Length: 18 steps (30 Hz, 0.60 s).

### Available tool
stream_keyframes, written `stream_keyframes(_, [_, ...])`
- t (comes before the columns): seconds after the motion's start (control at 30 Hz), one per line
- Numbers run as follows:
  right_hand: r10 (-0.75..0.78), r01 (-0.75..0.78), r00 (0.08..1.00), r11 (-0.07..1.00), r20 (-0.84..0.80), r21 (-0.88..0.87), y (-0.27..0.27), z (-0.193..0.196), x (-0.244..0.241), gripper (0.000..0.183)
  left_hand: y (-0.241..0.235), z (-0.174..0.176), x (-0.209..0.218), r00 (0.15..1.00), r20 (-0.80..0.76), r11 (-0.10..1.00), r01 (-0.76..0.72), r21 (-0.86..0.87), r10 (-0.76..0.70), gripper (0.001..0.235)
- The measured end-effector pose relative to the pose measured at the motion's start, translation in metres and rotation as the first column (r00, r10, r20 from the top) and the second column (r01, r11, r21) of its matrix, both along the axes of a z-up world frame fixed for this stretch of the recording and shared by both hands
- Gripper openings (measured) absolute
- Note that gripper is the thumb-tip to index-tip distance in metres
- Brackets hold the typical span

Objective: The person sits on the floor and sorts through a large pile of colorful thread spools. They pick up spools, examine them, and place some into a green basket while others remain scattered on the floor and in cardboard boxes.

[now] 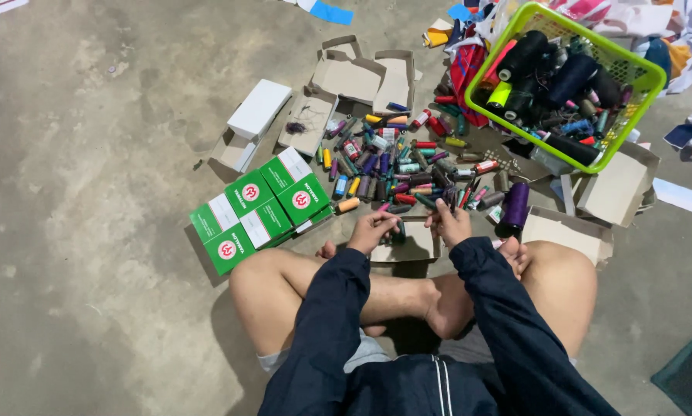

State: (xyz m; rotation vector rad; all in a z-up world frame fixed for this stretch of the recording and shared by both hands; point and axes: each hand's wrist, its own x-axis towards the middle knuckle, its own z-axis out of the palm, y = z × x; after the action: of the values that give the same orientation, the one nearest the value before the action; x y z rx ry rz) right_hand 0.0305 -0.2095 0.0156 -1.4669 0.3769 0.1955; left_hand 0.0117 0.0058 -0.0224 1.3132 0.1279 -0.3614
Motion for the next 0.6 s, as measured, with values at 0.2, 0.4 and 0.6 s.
stream_keyframes(0.2, [-0.141, 0.136, 0.99, 0.982, -0.028, -0.132, -0.01, -0.018, -0.001, 0.029, 0.013, -0.001, 0.009, 0.976, -0.107, 0.875, -0.121, 0.468, 0.192, 0.013])
stream_keyframes(0.4, [0.143, -0.209, 0.977, 0.779, -0.158, -0.591, -0.007, -0.034, -0.01, 0.012, 0.025, 0.016, 0.002, 0.915, -0.023, 0.716, -0.3, 0.63, 0.404, 0.018])
stream_keyframes(0.6, [0.382, -0.501, 0.856, 0.446, -0.348, -0.742, 0.002, -0.019, -0.013, 0.024, 0.026, 0.04, -0.005, 0.937, -0.263, 0.746, 0.004, 0.666, 0.23, 0.045])
